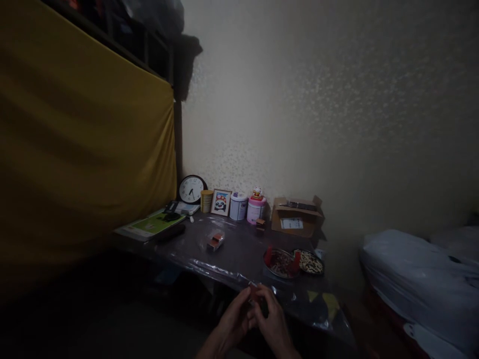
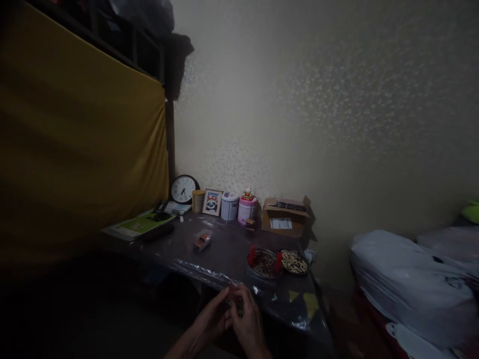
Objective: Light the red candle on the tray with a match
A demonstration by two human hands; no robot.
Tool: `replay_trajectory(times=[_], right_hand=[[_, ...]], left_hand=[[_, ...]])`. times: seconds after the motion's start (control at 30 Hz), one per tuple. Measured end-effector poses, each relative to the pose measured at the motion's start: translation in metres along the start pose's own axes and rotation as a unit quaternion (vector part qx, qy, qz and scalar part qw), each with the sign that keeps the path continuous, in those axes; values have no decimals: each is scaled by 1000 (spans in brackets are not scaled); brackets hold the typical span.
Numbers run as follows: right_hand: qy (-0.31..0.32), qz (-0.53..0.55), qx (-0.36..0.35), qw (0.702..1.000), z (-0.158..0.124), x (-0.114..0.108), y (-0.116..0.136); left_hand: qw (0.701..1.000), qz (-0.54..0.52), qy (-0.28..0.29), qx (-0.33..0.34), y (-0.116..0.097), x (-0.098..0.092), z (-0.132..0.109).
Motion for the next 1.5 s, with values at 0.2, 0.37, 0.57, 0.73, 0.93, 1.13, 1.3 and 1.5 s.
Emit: replay_trajectory(times=[0.2,0.37,0.57,0.73,0.93,1.13,1.3,1.5], right_hand=[[54,178,89,979,9,-8,-3],[110,319,222,915,11,-13,-20],[140,399,258,868,5,-17,-22],[124,352,284,883,5,-18,-23],[113,293,247,917,8,-18,-26],[97,205,174,958,10,-21,-22],[97,48,30,994,6,-25,-11],[106,33,8,994,5,-29,-7]], left_hand=[[1000,2,10,-9,-5,4,-5],[997,33,21,-67,-4,3,-10],[992,55,58,-101,-3,-1,-12],[990,60,56,-115,-3,-3,-14],[988,45,64,-134,-3,2,-16],[988,45,15,-144,-6,5,-13],[993,63,-17,-98,-5,1,-8],[992,101,-43,-64,-5,0,-9]])
Point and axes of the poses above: each hand's wrist, its own z-axis towards the middle knuckle, its own x-axis out of the palm, y = z × x, the point moved 1 cm from there along z, towards the middle knuckle, and after that the axes turned 14 degrees about -z, right-handed, at the moved point
